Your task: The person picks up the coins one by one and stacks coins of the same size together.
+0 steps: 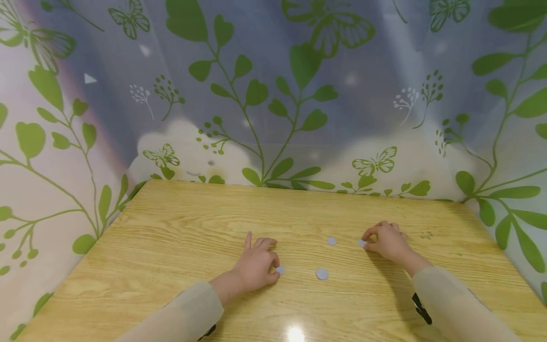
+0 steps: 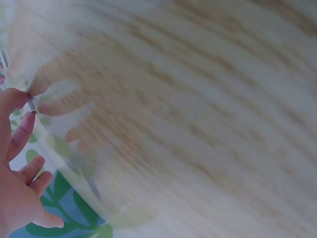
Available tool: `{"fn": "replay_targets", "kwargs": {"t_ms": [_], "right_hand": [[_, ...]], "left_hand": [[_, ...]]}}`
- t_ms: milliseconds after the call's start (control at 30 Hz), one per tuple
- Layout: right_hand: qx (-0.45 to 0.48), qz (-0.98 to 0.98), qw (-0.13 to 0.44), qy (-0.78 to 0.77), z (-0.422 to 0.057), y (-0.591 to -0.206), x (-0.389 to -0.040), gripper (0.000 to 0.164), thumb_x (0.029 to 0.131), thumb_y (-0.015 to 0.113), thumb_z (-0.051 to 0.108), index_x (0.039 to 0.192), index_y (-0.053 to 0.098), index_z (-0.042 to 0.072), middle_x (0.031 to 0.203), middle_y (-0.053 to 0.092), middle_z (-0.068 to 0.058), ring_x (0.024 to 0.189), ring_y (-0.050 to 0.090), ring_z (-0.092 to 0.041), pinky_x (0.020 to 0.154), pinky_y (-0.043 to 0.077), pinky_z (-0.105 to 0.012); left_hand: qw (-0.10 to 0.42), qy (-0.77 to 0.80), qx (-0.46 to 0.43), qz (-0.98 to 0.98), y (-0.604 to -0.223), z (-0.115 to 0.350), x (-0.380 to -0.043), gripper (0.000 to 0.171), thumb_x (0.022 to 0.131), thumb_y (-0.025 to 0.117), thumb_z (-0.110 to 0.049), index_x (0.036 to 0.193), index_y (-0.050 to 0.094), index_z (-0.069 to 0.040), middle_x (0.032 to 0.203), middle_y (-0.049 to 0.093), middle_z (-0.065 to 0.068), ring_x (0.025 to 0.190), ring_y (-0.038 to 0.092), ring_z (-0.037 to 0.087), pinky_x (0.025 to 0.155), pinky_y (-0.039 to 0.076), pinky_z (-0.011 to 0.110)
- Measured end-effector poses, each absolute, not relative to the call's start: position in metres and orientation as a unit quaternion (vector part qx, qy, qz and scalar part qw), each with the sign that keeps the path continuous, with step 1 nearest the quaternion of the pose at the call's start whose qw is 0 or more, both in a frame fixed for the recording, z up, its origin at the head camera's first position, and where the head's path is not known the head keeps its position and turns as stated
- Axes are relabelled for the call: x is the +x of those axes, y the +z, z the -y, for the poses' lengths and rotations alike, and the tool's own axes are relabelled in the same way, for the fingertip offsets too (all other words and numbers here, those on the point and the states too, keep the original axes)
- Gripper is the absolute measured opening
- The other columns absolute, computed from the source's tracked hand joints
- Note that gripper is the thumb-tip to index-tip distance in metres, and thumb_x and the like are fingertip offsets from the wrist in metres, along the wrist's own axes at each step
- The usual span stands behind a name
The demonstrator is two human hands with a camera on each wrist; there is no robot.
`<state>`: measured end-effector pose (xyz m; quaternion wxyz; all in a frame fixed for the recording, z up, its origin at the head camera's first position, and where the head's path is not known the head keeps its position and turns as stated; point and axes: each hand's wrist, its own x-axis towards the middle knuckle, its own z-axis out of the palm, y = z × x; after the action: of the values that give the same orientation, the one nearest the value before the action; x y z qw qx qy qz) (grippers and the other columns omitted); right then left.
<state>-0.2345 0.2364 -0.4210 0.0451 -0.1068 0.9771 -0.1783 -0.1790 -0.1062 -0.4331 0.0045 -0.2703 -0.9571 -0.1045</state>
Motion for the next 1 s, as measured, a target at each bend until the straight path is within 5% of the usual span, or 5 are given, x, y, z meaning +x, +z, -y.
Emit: {"fn": "replay_targets", "kwargs": {"t_ms": [533,1000], "right_hand": [[-0.142,-0.969,0.039,-0.200,-0.231,-0.423,-0.203,0.010,0.078,0.074,0.019,0.086,0.069,0.020,0.115,0.053,-0.019,0.113,0.037,-0.050,0.086,0.023,-0.071],[-0.180,-0.965,0.023,-0.188,-0.215,-0.426,-0.176,0.014,0.074,0.078,0.021,0.078,0.066,0.026,0.113,0.055,-0.011,0.111,0.041,-0.040,0.089,0.026,-0.068]], "left_hand": [[-0.002,-0.090,-0.276,0.957,-0.430,0.106,-0.177,0.012,0.082,0.068,-0.032,0.084,0.068,-0.020,0.135,0.049,0.009,0.129,0.041,0.028,0.108,0.013,0.068],[-0.009,-0.091,-0.280,0.956,-0.428,0.104,-0.177,0.011,0.081,0.067,-0.030,0.084,0.066,-0.020,0.135,0.048,0.009,0.129,0.041,0.029,0.107,0.013,0.068]]}}
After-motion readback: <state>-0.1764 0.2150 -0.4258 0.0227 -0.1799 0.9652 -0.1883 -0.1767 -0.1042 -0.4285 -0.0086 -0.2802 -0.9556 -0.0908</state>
